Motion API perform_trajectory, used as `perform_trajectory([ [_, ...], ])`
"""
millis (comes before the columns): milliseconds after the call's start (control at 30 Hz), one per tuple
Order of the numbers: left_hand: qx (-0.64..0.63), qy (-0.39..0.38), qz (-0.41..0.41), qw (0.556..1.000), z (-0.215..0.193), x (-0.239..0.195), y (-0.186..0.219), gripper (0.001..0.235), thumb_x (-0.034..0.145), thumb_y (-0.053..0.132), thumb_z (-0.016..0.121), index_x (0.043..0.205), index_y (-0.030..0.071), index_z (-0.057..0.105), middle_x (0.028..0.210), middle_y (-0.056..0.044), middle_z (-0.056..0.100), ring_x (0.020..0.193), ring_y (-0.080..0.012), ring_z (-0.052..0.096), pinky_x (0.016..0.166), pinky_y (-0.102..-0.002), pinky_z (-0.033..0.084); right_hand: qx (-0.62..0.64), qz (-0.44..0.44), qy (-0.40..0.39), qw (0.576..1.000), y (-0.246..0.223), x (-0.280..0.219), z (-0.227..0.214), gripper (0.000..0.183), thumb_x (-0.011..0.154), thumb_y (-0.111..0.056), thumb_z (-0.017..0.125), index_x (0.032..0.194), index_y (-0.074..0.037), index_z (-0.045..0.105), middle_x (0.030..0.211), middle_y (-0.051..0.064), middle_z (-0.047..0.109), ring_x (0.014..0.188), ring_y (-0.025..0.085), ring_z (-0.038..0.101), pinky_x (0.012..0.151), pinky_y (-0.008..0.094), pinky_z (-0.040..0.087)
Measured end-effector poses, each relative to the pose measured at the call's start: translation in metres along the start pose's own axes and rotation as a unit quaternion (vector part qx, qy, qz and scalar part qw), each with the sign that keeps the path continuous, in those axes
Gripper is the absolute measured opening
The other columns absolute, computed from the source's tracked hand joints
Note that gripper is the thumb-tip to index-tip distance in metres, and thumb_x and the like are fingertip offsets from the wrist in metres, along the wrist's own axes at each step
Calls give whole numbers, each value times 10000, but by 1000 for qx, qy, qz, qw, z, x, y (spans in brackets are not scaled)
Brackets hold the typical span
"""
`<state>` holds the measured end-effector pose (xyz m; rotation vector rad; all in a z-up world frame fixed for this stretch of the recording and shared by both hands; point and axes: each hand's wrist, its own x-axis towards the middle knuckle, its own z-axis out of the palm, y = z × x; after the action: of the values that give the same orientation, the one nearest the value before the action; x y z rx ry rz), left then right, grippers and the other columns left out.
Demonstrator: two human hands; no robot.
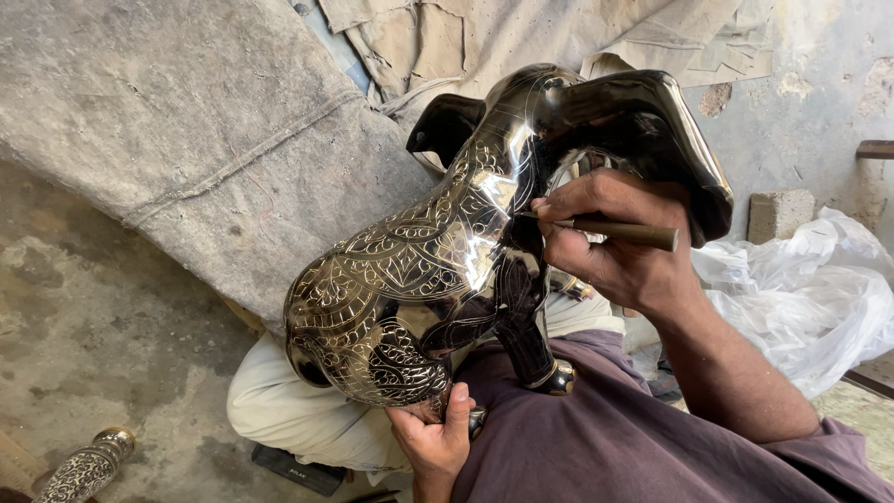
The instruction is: The person holds a dark metal elephant statue and uses a chisel and hammer to engrave intricate patterns onto its surface. They rotate the statue to access different areas and continue chiseling and hammering to create detailed designs.
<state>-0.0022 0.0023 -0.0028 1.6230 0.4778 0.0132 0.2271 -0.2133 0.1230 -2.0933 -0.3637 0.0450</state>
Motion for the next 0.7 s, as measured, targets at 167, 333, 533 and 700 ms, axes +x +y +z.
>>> perform_trajectory([
  [167,-13,4,-8,1000,1,-2,-1,566,882,157,774,1206,-105,391,794,-116,727,596,-162,761,531,-260,656,-26,-19,18,999,1,-3,3,148,880,32,712,1020,-12,700,984,89,739,853,131,726,696,235,576],
  [333,-19,4,-14,1000,1,-1,-1,589,872,141,771,1228,-115,378,837,-126,720,618,-164,764,537,-266,665,-37,-25,39,998,2,-6,7,137,885,28,727,1009,-17,688,1014,99,745,901,147,750,718,231,606],
  [533,-26,-4,-19,999,0,-1,0,572,880,133,769,1221,-119,385,847,-132,718,629,-168,767,546,-271,669,-64,-13,59,996,0,-10,12,106,903,29,741,983,-21,691,977,94,751,878,139,752,702,226,600],
  [700,-26,-8,-10,1000,-1,0,-1,579,888,139,763,1231,-120,376,840,-130,716,625,-167,766,545,-268,665,-65,13,68,996,-1,-15,13,87,902,18,748,962,-25,703,938,81,753,815,117,730,686,230,576],
])
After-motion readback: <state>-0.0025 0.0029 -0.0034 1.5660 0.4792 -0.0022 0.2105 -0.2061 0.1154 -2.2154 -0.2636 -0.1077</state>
